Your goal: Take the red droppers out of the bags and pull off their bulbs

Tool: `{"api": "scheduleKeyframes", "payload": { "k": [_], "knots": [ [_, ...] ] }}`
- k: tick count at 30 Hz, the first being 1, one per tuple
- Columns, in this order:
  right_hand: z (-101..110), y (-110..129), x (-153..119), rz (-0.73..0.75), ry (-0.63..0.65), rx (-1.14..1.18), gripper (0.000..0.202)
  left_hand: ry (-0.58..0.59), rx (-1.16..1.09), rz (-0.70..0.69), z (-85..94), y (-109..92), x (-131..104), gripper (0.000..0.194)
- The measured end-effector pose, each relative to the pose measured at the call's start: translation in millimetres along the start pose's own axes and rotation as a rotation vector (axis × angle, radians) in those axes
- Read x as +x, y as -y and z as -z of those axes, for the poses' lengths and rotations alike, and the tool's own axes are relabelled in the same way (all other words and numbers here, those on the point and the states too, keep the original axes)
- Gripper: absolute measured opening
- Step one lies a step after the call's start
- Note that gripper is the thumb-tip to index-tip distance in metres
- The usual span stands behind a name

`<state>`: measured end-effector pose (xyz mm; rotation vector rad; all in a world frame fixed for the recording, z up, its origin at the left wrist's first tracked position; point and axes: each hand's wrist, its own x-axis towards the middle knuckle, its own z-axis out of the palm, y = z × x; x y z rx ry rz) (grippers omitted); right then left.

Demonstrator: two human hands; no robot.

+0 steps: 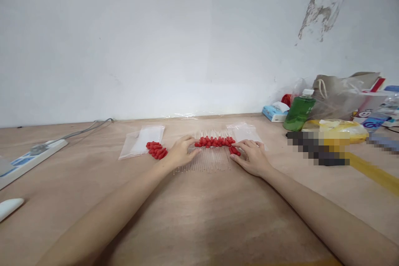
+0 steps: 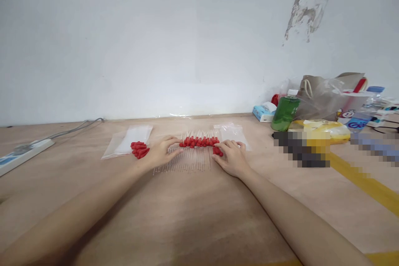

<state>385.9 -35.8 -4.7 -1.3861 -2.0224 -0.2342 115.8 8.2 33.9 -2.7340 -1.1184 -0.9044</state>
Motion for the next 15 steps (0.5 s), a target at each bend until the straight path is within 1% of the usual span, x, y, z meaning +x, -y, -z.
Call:
{"api": "scheduleKeyframes", "payload": {
  "k": [2,4,8,11,15],
  "knots": [
    [-1.4,1.0,-0.8,-0.012,-0.051,-0.005,0.025,0.015,0.020,0.009,-12.1,0.2,17.9,0.026],
    [-2.7,1.2,-1.2,-0.014,-0.084,-0.005,0.023,0.028,0.030,0.005,-21.9,2.0,30.1,0.023],
    [-5.5,0.3,-1.0,-0.020,-0.118,-0.018,0.021,0.023,0.012,-0.001,-31.5,8.0,38.2,0.010],
    [-6.9,0.1,-0.8,-0.034,-0.140,-0.020,0.019,-0.058,-0.010,0.048,-33.8,10.2,36.6,0.011],
    [-4.1,2.3,-0.4,-0.062,-0.183,0.015,0.018,-0.253,-0.057,0.165,-30.3,3.4,23.9,0.020]
  ]
}}
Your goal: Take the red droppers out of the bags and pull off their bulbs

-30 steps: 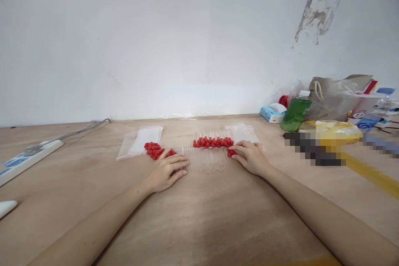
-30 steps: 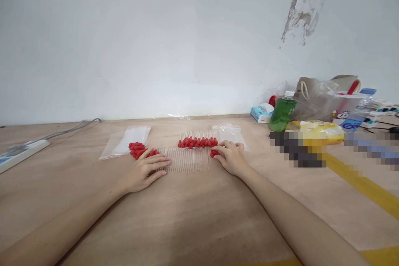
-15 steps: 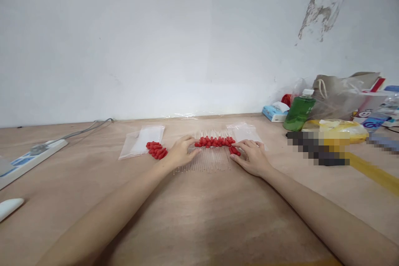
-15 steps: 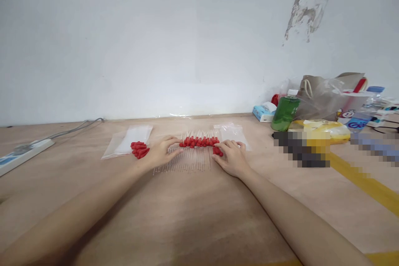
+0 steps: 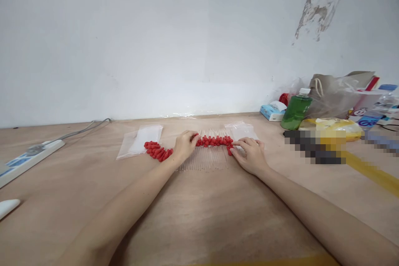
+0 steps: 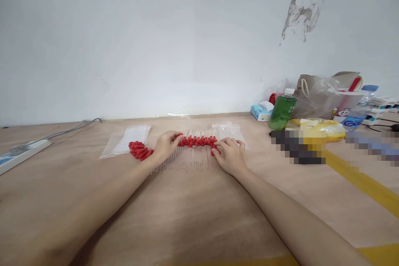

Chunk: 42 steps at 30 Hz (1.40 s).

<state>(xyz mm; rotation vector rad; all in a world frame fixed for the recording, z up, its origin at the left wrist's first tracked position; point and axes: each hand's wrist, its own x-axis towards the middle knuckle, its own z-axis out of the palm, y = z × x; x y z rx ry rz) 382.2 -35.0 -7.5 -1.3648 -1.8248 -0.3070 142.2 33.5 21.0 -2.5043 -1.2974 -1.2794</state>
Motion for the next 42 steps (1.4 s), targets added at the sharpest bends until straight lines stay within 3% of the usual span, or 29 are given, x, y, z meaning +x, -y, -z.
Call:
{"api": "scheduleKeyframes", "payload": {
  "k": [4,6,9,13,18,21,25,27,32,35,42],
  "knots": [
    [5.3,16.9,1.5,-0.068,-0.001,0.071,0.019,-0.096,-0.089,0.020,23.6,-12.4,-33.6,0.019],
    [6.4,34.5,1.2,-0.122,0.081,0.158,0.024,-0.152,-0.159,-0.035,37.0,-18.8,-55.3,0.014],
    [4.8,66.0,-1.8,-0.172,0.288,0.363,0.038,-0.123,-0.154,-0.190,48.2,-27.4,-82.4,0.010],
    [-2.1,94.8,-8.2,-0.265,0.473,0.608,0.040,-0.022,-0.104,-0.390,43.9,-37.1,-97.8,0.012],
    [-8.5,99.1,-12.1,-0.328,0.529,0.731,0.035,0.042,-0.056,-0.509,37.1,-45.4,-97.6,0.017],
    [-3.4,92.4,-11.2,-0.226,0.418,0.537,0.028,0.028,-0.030,-0.543,43.9,-45.0,-93.9,0.023],
    [5.4,77.5,-10.9,0.148,0.147,0.132,0.018,-0.150,0.156,-0.524,58.8,-39.1,-87.3,0.028],
    [5.1,72.4,-12.0,0.303,0.078,0.041,0.017,-0.167,0.249,-0.503,62.8,-36.9,-84.8,0.030],
    [-4.0,73.1,-15.8,0.454,0.011,0.053,0.015,0.017,0.266,-0.488,58.3,-36.5,-84.5,0.019],
    [-5.9,74.4,-17.1,0.514,0.028,0.079,0.015,0.076,0.234,-0.460,56.9,-35.6,-87.5,0.012],
    [-5.9,70.9,-19.3,0.610,0.072,0.104,0.015,0.183,0.116,-0.418,67.7,-34.4,-94.3,0.017]
  ]
}}
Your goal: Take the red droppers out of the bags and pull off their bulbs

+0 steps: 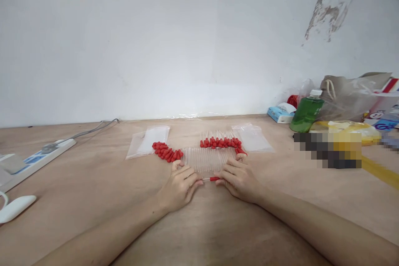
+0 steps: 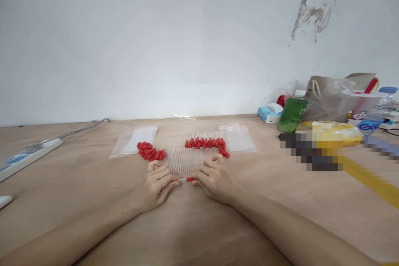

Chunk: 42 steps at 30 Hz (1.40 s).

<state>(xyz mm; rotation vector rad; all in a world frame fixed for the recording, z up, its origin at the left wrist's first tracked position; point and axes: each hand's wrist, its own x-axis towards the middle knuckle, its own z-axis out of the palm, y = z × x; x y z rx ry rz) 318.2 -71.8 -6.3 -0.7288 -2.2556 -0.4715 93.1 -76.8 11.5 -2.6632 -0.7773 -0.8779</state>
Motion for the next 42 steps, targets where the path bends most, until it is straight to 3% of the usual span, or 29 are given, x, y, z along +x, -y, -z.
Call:
{"api": "scheduleKeyframes", "payload": {
  "k": [42],
  "knots": [
    [16.2,8.3,-1.1,0.088,0.107,0.052,0.019,0.040,-0.115,-0.013,3.1,1.0,-11.4,0.012]
  ]
}}
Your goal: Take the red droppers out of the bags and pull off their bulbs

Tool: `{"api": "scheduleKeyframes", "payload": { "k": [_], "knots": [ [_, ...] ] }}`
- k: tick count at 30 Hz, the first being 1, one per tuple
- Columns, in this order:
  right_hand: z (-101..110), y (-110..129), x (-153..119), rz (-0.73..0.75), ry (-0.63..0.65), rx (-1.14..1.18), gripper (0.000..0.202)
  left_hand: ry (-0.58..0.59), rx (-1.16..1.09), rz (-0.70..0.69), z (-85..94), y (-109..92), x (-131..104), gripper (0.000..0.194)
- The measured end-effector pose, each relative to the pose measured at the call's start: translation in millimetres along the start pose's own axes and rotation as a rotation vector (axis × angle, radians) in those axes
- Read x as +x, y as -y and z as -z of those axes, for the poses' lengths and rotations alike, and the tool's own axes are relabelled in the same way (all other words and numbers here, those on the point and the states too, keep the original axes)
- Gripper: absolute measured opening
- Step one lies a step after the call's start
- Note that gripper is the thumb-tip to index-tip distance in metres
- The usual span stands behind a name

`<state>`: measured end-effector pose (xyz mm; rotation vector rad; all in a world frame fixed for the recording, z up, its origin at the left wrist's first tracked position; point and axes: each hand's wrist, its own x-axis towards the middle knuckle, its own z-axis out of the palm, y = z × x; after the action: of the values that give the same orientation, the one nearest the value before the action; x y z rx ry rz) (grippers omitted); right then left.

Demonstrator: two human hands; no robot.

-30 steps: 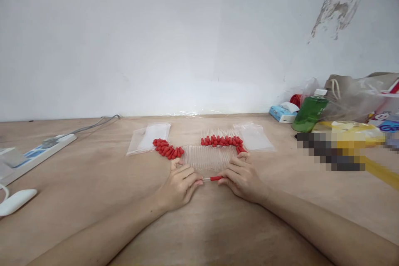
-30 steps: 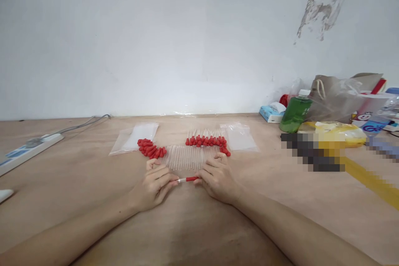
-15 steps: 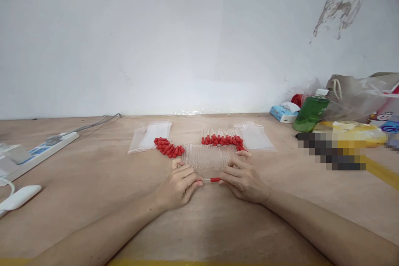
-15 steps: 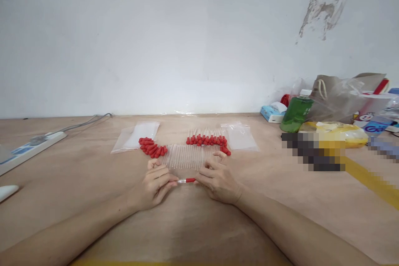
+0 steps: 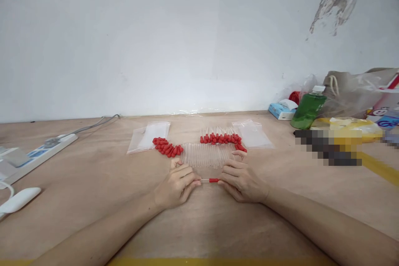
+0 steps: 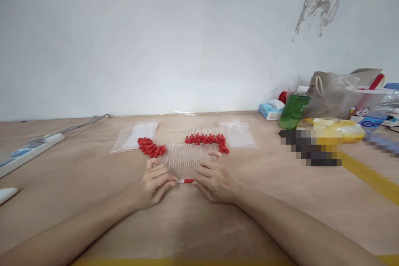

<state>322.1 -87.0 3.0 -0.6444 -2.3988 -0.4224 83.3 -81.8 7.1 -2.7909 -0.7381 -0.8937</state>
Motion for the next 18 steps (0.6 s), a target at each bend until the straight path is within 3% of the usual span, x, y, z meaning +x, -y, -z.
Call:
{"api": "scheduleKeyframes", "payload": {
  "k": [8,14,18],
  "knots": [
    [-3.8,-3.8,-3.3,0.032,-0.019,-0.031,0.018,-0.031,0.029,-0.009,0.5,2.1,-2.5,0.013],
    [-2.5,-22.6,-10.2,-0.172,-0.134,0.010,0.020,-0.182,0.058,0.189,13.8,27.0,-17.3,0.012],
    [-4.8,-34.6,-10.1,-0.317,-0.260,0.174,0.019,-0.279,0.020,0.279,11.1,39.2,-13.1,0.025]
  ]
}}
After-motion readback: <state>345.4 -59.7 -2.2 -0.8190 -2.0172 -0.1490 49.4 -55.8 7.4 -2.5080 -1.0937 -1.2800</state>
